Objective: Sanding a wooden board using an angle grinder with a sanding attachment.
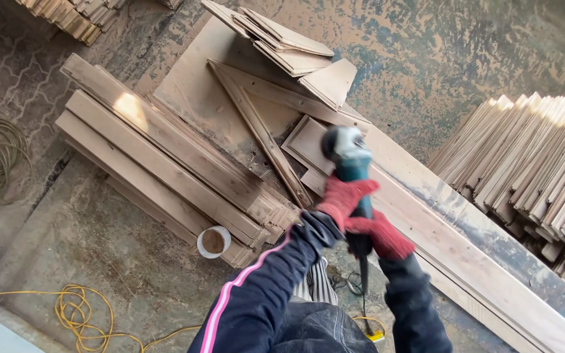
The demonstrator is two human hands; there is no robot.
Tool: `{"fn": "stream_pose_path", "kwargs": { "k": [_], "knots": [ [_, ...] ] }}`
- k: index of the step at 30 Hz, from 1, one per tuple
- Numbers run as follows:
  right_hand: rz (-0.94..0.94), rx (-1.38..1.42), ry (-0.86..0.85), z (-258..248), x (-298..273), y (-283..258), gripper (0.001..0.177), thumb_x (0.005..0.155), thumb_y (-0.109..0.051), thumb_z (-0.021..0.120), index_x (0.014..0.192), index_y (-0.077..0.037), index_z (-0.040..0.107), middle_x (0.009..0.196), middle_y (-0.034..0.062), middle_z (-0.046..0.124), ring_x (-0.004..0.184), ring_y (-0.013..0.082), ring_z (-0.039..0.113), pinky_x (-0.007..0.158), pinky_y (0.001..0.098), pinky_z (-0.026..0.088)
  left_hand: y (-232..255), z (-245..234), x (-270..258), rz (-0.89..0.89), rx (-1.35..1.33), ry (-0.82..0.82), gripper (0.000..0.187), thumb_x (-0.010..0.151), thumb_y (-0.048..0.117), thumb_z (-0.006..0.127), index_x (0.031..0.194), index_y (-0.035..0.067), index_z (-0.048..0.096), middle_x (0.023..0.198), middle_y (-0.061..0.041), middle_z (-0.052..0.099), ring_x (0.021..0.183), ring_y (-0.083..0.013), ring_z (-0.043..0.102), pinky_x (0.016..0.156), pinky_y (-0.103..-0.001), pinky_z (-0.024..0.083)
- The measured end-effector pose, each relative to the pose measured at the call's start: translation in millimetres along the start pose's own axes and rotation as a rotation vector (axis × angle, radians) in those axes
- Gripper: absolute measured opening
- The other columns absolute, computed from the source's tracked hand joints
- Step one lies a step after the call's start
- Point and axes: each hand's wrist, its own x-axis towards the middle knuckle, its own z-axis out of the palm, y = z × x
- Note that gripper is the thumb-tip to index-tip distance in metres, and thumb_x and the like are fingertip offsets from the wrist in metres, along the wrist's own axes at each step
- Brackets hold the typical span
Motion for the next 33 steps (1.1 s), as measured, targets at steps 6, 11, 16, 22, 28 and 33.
{"fn": "stream_pose_path", "kwargs": {
  "k": [6, 11, 16, 22, 28, 33],
  "knots": [
    [0.017, 0.118, 0.114, -39.2, -33.8, 54.1, 0.033, 0.062, -0.009, 0.083, 0.083, 0.012, 0.067, 0.055, 0.0341, 0.06, 0.044, 0.0526, 0.066, 0.04, 0.0622, 0.057, -50.6, 41.4, -22.4, 0.032, 0.321, -0.126, 0.084, 0.052, 0.04, 0.089, 0.127, 0.014, 0.06, 0.125, -0.012, 0.07, 0.126, -0.0316, 0.062, 0.11, -0.047, 0.052],
    [-0.045, 0.086, 0.024, -13.3, -8.7, 29.5, 0.033, 0.06, -0.009, 0.085, 0.083, 0.011, 0.07, 0.056, 0.0323, 0.063, 0.043, 0.0489, 0.067, 0.041, 0.061, 0.057, -19.7, 12.0, -8.5, 0.078, 0.301, -0.049, 0.086, 0.055, 0.042, 0.091, 0.132, 0.015, 0.062, 0.13, -0.014, 0.069, 0.129, -0.0336, 0.06, 0.11, -0.052, 0.051],
    [-0.059, 0.018, -0.084, 22.8, 35.2, -5.5, 0.041, 0.064, -0.014, 0.087, 0.092, 0.01, 0.069, 0.064, 0.0328, 0.066, 0.053, 0.0482, 0.07, 0.047, 0.0595, 0.059, 17.7, -25.9, 28.6, 0.095, 0.09, 0.053, 0.09, 0.053, 0.036, 0.097, 0.133, 0.016, 0.063, 0.128, -0.013, 0.07, 0.128, -0.0392, 0.06, 0.102, -0.057, 0.056],
    [-0.08, -0.029, -0.149, 21.2, 33.6, -10.7, 0.038, 0.065, -0.016, 0.088, 0.089, 0.007, 0.07, 0.065, 0.0335, 0.066, 0.052, 0.0459, 0.07, 0.046, 0.057, 0.059, 5.2, -29.3, 62.3, 0.086, -0.146, 0.085, 0.086, 0.06, 0.02, 0.101, 0.136, 0.017, 0.06, 0.135, -0.024, 0.057, 0.115, -0.0501, 0.061, 0.066, -0.07, 0.062],
    [-0.002, 0.033, 0.035, -37.8, -20.6, 41.7, 0.037, 0.059, -0.015, 0.086, 0.083, 0.01, 0.072, 0.058, 0.0339, 0.065, 0.047, 0.0481, 0.068, 0.04, 0.0579, 0.057, -58.5, 33.6, 27.7, -0.02, 0.016, -0.074, 0.094, 0.059, 0.02, 0.099, 0.142, 0.013, 0.056, 0.139, -0.025, 0.058, 0.123, -0.0511, 0.058, 0.068, -0.073, 0.059],
    [0.053, 0.212, -0.029, -89.7, -37.6, 121.6, 0.041, 0.077, -0.015, 0.072, 0.103, 0.015, 0.063, 0.063, 0.0353, 0.064, 0.048, 0.0446, 0.062, 0.043, 0.05, 0.049, -90.5, 56.9, -34.4, 0.14, 0.347, -0.214, 0.077, 0.059, 0.031, 0.082, 0.126, 0.005, 0.055, 0.108, -0.01, 0.069, 0.088, -0.0224, 0.069, 0.083, -0.032, 0.061]
  ]
}}
